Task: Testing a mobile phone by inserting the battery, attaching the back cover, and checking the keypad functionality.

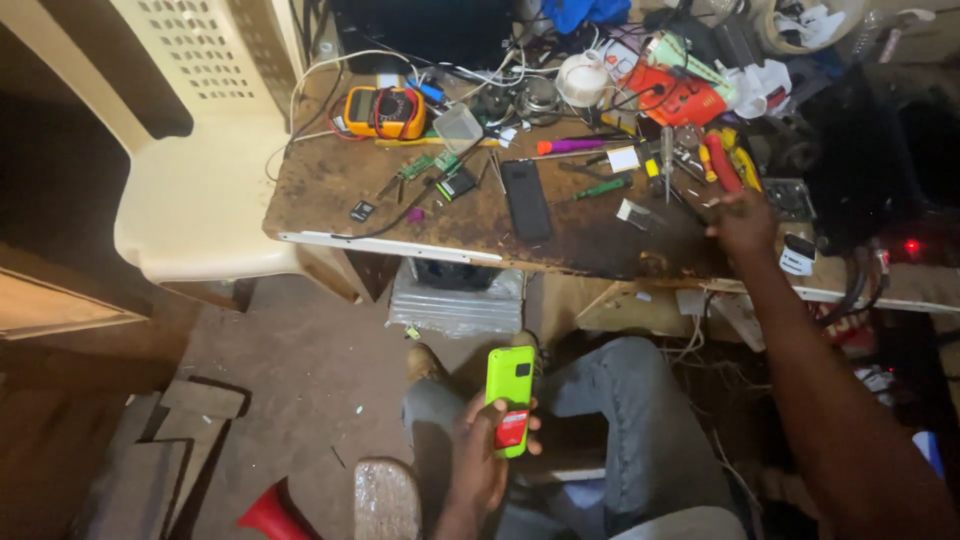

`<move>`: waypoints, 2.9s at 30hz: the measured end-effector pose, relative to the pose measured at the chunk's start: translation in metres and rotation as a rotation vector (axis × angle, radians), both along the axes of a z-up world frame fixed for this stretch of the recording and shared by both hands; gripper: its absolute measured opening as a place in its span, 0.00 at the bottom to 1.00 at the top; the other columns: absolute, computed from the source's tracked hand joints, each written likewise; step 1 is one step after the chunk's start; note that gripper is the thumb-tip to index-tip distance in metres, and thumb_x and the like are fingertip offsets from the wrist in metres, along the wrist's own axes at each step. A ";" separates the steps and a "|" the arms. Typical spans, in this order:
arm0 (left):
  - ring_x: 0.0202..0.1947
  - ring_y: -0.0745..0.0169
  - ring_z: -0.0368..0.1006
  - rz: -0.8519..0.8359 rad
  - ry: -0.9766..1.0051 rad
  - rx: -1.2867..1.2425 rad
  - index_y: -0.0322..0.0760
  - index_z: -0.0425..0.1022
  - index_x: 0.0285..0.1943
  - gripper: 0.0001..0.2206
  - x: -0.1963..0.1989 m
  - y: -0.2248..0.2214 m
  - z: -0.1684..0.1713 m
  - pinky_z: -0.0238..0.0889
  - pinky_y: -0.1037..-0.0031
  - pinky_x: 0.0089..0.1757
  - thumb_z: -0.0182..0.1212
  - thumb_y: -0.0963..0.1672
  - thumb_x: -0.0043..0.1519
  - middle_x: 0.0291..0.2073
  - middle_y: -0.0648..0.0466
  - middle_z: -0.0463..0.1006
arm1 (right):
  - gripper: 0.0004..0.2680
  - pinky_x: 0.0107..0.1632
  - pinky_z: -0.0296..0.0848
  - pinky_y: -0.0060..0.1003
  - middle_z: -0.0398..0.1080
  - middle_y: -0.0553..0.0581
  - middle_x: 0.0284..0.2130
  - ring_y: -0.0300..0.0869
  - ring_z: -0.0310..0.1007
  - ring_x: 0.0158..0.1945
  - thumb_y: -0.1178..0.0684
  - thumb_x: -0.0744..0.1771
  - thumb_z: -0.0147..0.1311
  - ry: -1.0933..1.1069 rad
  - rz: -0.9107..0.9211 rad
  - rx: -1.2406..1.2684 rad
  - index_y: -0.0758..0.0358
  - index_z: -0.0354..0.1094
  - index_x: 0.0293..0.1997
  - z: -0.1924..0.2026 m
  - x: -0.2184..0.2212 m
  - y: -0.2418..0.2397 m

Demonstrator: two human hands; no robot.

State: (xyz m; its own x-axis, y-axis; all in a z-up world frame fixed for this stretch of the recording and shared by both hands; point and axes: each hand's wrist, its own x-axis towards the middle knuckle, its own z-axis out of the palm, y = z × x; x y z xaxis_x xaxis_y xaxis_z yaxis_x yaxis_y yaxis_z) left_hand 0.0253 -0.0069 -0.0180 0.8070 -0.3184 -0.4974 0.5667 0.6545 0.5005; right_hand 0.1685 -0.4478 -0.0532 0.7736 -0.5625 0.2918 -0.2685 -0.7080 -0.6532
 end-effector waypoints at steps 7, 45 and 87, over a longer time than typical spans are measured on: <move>0.20 0.54 0.68 0.011 -0.047 0.040 0.23 0.69 0.42 0.18 -0.002 0.003 0.006 0.63 0.72 0.17 0.51 0.44 0.47 0.26 0.38 0.72 | 0.09 0.21 0.62 0.30 0.62 0.53 0.25 0.38 0.62 0.19 0.53 0.61 0.44 -0.239 0.055 0.712 0.61 0.59 0.42 0.047 -0.073 0.104; 0.18 0.60 0.67 0.062 -0.231 -0.070 0.25 0.69 0.36 0.13 -0.020 -0.009 -0.005 0.66 0.72 0.18 0.54 0.43 0.47 0.23 0.45 0.71 | 0.07 0.37 0.62 0.32 0.66 0.56 0.30 0.42 0.65 0.35 0.57 0.63 0.43 -0.066 0.830 0.162 0.63 0.69 0.37 0.100 -0.177 0.320; 0.25 0.68 0.59 -0.076 -0.525 0.497 0.39 0.66 0.27 0.16 -0.018 -0.003 0.008 0.52 0.74 0.28 0.37 0.51 0.55 0.21 0.57 0.66 | 0.05 0.32 0.61 0.38 0.60 0.55 0.29 0.44 0.63 0.29 0.56 0.60 0.41 0.154 0.764 -0.011 0.62 0.62 0.33 0.101 -0.178 0.317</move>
State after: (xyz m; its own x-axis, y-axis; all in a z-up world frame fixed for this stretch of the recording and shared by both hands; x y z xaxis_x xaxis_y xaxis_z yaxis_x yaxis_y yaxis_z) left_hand 0.0072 -0.0102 -0.0100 0.9636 -0.2205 -0.1509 0.2049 0.2477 0.9469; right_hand -0.0093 -0.1309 0.0481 0.9776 0.1451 0.1524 0.2095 -0.7392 -0.6401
